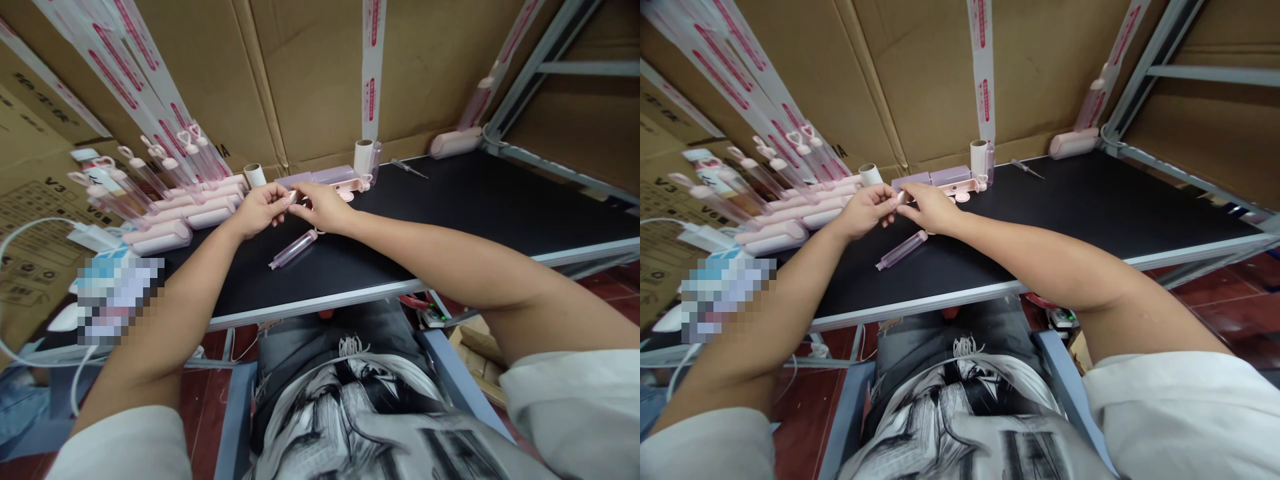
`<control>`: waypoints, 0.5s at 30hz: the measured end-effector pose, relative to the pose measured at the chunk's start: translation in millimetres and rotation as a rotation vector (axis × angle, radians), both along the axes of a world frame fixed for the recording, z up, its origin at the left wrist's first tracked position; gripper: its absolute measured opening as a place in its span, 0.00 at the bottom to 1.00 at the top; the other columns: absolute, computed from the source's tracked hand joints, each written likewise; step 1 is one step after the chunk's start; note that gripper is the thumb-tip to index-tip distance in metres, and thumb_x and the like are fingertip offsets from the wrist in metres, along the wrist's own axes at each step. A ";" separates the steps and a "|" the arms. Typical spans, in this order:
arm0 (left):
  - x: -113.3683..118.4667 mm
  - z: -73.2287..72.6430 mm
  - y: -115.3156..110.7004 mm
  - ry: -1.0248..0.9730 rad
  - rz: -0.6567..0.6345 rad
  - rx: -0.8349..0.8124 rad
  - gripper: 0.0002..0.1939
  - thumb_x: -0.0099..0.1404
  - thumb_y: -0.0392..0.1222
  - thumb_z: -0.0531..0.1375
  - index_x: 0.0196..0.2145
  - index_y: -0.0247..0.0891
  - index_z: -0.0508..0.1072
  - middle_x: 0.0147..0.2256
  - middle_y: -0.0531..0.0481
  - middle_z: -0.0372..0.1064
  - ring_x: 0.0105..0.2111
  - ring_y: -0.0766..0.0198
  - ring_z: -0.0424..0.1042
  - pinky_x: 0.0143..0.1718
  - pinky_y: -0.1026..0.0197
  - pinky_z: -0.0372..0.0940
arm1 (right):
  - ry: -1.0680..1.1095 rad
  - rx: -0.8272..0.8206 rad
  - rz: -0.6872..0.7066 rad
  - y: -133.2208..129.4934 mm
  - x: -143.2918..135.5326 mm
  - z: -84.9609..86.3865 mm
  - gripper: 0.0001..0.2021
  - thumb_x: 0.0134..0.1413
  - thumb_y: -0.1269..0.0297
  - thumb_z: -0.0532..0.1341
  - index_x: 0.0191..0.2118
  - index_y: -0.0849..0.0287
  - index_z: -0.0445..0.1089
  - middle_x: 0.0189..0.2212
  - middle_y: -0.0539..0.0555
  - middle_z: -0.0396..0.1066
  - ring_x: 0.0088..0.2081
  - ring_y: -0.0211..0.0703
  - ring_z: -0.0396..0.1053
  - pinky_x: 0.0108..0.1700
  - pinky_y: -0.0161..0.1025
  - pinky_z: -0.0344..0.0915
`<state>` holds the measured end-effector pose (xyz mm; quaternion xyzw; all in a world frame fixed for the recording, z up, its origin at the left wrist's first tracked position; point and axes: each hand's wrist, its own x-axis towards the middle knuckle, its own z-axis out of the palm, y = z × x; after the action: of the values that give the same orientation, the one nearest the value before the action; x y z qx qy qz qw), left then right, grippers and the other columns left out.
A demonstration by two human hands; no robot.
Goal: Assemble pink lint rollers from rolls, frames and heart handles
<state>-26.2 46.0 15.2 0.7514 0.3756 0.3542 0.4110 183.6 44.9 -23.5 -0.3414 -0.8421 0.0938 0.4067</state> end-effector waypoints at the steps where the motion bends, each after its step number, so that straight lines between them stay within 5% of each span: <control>1: 0.9 0.7 -1.3 -0.020 -0.010 -0.016 0.29 0.54 0.63 0.77 0.34 0.38 0.70 0.24 0.54 0.69 0.21 0.69 0.67 0.20 0.68 0.63 | 0.008 0.012 0.021 1.0 0.4 -0.8 0.22 0.70 0.59 0.64 0.62 0.66 0.73 0.54 0.66 0.81 0.53 0.55 0.78 0.58 0.50 0.71; 6: 1.8 0.8 2.2 -0.036 0.010 -0.005 0.19 0.60 0.55 0.72 0.34 0.39 0.71 0.27 0.51 0.71 0.24 0.66 0.70 0.23 0.65 0.65 | 0.020 0.074 0.069 0.4 0.7 -1.1 0.25 0.71 0.59 0.61 0.67 0.66 0.69 0.58 0.67 0.79 0.57 0.55 0.77 0.60 0.50 0.72; 10: -8.7 -2.7 18.2 0.186 0.334 0.410 0.08 0.63 0.42 0.63 0.39 0.38 0.77 0.36 0.47 0.75 0.34 0.59 0.75 0.40 0.56 0.75 | 0.070 0.039 0.050 -4.4 -1.5 1.2 0.26 0.69 0.59 0.59 0.67 0.65 0.68 0.51 0.63 0.81 0.48 0.52 0.79 0.55 0.50 0.73; 12: -16.8 -2.8 25.5 0.369 0.462 0.594 0.14 0.62 0.38 0.61 0.46 0.37 0.79 0.48 0.41 0.77 0.46 0.53 0.78 0.57 0.48 0.74 | 0.092 -0.006 0.043 -6.0 -2.5 1.8 0.26 0.68 0.57 0.59 0.66 0.64 0.67 0.47 0.60 0.82 0.39 0.48 0.78 0.51 0.49 0.73; 15: -26.6 1.4 33.4 0.525 0.554 0.653 0.26 0.63 0.37 0.60 0.58 0.33 0.78 0.61 0.33 0.71 0.62 0.44 0.73 0.70 0.43 0.65 | 0.108 -0.057 0.026 -7.3 -3.3 2.1 0.25 0.66 0.53 0.60 0.62 0.62 0.67 0.43 0.58 0.82 0.34 0.47 0.75 0.46 0.48 0.72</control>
<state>-52.8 79.4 16.6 0.7766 0.5214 0.3478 -0.0634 180.3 37.6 -21.4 -0.3364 -0.8203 0.1414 0.4404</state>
